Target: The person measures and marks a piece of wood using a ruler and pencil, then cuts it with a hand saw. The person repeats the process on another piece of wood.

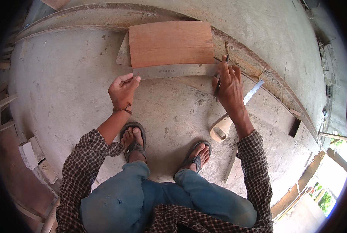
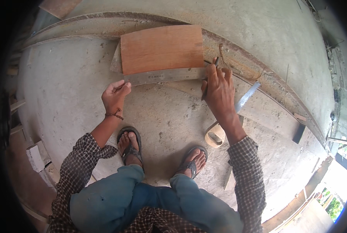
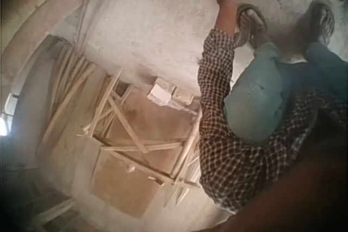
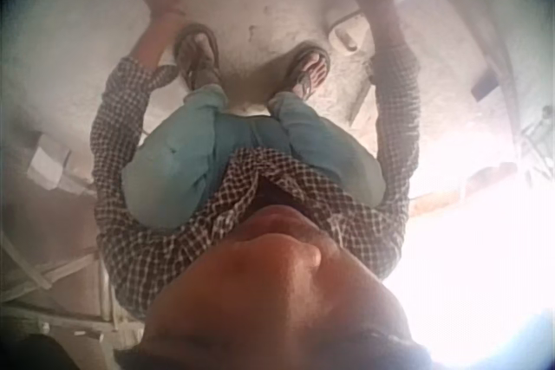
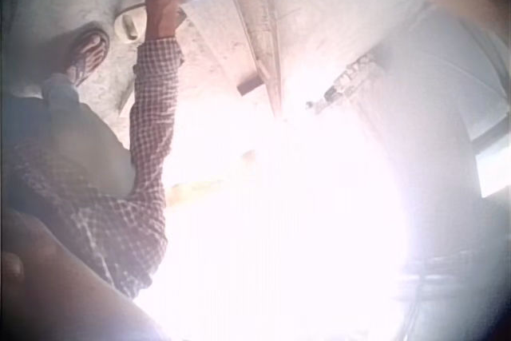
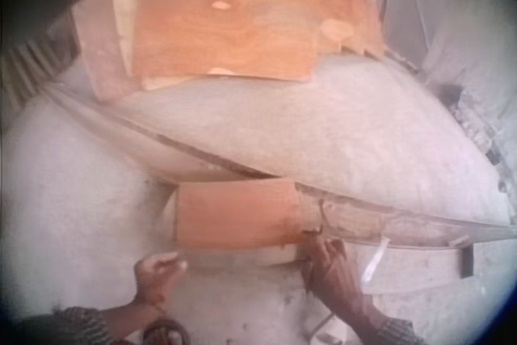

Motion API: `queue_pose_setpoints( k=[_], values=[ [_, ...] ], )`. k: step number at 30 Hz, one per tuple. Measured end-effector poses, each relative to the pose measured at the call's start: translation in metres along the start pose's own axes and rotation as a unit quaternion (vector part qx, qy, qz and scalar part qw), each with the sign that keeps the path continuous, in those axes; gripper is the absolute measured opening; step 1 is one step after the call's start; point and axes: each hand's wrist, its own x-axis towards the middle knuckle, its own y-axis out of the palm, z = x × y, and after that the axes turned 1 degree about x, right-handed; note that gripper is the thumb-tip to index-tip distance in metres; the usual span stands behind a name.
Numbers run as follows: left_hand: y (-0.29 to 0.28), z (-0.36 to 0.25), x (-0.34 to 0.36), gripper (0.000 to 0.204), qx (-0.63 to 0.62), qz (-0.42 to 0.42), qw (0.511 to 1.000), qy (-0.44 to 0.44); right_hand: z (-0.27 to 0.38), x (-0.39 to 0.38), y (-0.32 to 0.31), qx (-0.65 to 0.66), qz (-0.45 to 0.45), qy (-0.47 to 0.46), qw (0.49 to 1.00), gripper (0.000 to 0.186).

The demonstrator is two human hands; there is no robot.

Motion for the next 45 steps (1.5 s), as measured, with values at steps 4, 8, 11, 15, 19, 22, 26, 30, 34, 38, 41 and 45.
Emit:
queue_pose_setpoints(
  k=[4,8,11,15,19,22,26,30,34,38,41,45],
  values=[
    [-0.001,-0.004,0.001,0.03,-0.016,-0.004,1.0,0.008,0.015,0.007,-0.012,-0.003,-0.034,0.017,0.999,0.037],
    [0.002,-0.002,0.002,0.029,-0.027,-0.002,1.0,0.014,0.007,0.003,-0.013,0.051,0.081,0.102,0.99,0.036],
    [0.004,-0.004,0.0,0.028,-0.019,-0.003,1.0,0.011,0.001,0.001,-0.008,0.065,0.04,0.105,0.992,0.033],
    [0.005,-0.006,0.001,0.027,0.001,-0.006,1.0,0.009,-0.005,0.003,-0.004,0.087,0.008,0.084,0.993,0.031],
    [0.001,-0.005,0.0,0.025,0.001,-0.002,1.0,0.015,-0.005,0.008,-0.004,0.11,-0.007,0.074,0.991,0.03],
    [0.002,-0.003,0.0,0.024,0.018,0.006,1.0,0.013,-0.016,0.013,-0.002,0.117,-0.02,0.053,0.992,0.03],
    [0.002,-0.003,0.0,0.023,0.025,0.014,1.0,0.012,-0.02,0.015,-0.003,0.115,0.014,0.061,0.991,0.036],
    [0.001,-0.005,0.0,0.022,0.037,0.007,0.999,0.01,-0.015,0.015,-0.005,0.093,-0.02,0.051,0.994,0.028],
    [0.004,-0.006,0.0,0.022,0.022,-0.005,0.999,0.022,-0.003,-0.003,-0.006,0.161,-0.075,0.05,0.983,0.038],
    [0.001,-0.009,-0.002,0.023,0.034,-0.01,0.999,0.027,0.032,-0.004,0.0,0.407,-0.047,0.199,0.89,0.052],
    [0.006,-0.006,0.0,0.024,0.031,-0.007,0.999,0.025,0.018,-0.011,0.023,0.451,-0.089,0.18,0.87,0.022],
    [0.006,-0.003,0.001,0.024,0.039,-0.008,0.999,0.025,0.01,-0.016,0.031,0.355,-0.073,0.165,0.917,0.011]
  ],
)
